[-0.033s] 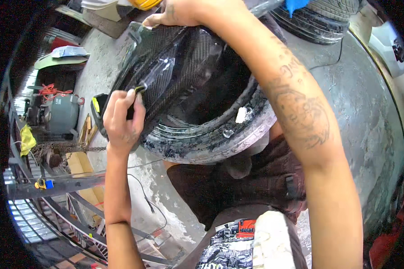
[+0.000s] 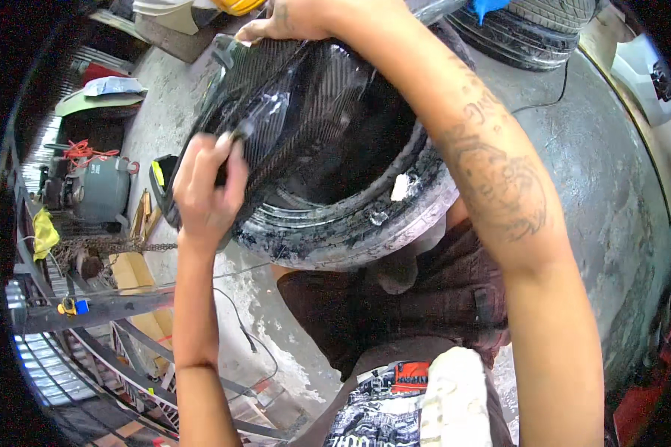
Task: The recorder is sanding a carbon fiber automotive part using a sanding block.
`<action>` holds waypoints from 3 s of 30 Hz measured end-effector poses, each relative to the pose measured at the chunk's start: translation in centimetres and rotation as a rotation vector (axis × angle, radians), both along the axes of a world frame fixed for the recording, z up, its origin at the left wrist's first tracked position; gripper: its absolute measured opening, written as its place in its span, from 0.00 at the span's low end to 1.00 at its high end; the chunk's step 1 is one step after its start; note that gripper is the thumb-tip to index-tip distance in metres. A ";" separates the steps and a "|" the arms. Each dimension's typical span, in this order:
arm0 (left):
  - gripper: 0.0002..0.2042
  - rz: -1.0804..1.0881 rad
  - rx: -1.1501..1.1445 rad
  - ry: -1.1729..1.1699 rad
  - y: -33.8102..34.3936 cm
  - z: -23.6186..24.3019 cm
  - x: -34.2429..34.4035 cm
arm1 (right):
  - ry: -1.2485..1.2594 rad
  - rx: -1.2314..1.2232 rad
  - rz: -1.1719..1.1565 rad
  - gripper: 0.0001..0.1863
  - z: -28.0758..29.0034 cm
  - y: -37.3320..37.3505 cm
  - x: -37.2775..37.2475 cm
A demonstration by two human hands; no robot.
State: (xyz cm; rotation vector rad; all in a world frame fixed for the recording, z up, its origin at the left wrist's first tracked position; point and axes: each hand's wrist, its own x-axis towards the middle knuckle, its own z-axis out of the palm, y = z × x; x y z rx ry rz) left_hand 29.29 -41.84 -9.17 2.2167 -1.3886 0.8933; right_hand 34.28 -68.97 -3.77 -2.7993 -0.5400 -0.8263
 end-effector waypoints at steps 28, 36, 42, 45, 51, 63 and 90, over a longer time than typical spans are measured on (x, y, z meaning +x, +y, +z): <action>0.11 0.008 -0.885 0.470 2.6 -4.2 -7.9 | 0.065 0.242 0.127 0.26 1.1 -0.2 -0.8; 0.11 0.243 -1.327 0.374 4.1 -6.2 -4.9 | 0.145 0.625 0.120 0.31 -3.6 3.6 -13.0; 0.11 0.260 -1.286 0.243 3.9 -8.1 -3.9 | 0.249 0.406 -0.150 0.63 -6.9 9.4 -14.3; 0.11 0.284 -1.312 0.305 4.4 -7.8 -4.3 | 0.180 0.328 -0.254 0.68 -6.5 11.8 -13.0; 0.10 0.304 -1.370 0.292 4.2 -7.9 -4.1 | 0.374 0.312 -0.208 0.69 -6.1 16.3 -13.0; 0.11 0.096 -1.374 0.651 4.6 -6.9 -7.5 | 0.463 0.847 0.355 0.32 -10.2 12.3 -21.3; 0.23 0.006 -1.018 1.166 -1.1 -9.4 -16.6 | 0.707 1.622 0.090 0.09 -12.9 8.6 -22.9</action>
